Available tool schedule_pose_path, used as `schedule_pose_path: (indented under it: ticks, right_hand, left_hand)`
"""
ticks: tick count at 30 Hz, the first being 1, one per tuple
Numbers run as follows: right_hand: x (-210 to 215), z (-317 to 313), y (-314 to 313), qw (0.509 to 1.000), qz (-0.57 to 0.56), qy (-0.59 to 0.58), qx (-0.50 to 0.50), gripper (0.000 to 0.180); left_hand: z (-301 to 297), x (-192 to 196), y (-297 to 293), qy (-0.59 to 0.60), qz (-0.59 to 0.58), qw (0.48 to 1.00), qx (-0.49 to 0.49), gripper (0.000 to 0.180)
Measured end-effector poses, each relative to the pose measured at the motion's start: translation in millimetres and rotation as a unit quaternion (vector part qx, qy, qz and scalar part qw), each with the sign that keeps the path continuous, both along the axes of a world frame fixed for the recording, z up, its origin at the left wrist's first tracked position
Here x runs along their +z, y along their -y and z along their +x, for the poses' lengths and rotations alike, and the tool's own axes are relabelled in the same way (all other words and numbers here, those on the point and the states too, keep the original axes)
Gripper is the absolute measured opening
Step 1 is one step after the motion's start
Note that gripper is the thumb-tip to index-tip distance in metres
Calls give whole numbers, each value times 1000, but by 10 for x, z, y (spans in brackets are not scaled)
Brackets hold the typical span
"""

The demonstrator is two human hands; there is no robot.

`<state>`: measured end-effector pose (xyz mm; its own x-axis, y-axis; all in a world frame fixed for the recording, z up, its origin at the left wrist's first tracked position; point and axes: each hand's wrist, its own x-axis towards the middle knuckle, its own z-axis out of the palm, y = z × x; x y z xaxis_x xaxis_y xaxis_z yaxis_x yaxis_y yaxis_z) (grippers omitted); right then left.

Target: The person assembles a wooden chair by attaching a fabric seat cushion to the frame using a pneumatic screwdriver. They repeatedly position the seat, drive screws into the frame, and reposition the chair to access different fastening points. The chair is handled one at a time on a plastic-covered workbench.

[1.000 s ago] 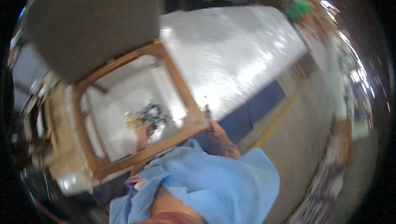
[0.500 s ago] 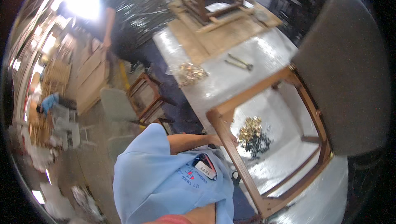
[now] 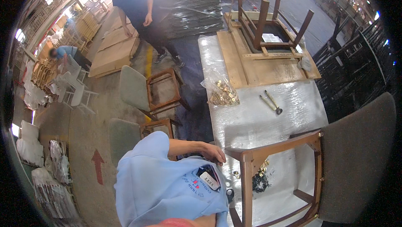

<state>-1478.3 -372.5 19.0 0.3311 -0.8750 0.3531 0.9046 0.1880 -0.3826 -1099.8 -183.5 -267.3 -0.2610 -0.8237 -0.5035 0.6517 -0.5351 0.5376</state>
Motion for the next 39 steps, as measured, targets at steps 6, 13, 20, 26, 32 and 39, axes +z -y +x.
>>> schedule_pose_path:
  ticks: [6, 13, 20, 26, 32, 39]
  right_hand:
    - [184, 435, -28, 987, 1, 46, 155, 52]
    - [-294, 1235, 131, 898, 109, -143, 401, 63]
    - [-190, 2409, -593, 892, 60, -209, 396, 30]
    - [-218, 2595, -804, 882, 107, -289, 358, 28]
    - [-236, 2610, -882, 887, 131, -296, 328, 28]
    - [-256, 2618, -861, 899, 101, -294, 310, 27]
  left_hand:
    - [558, 185, -307, -60, 14, 982, 180, 24]
    - [1056, 870, 216, -181, -149, 895, 379, 9]
    - [1363, 1529, 950, -233, -243, 867, 368, 10]
    - [1454, 1826, 1166, -199, -274, 895, 291, 13]
    - [1415, 1914, 1269, -141, -234, 915, 299, 15]
    - [1431, 2079, 1375, -129, -219, 929, 268, 24]
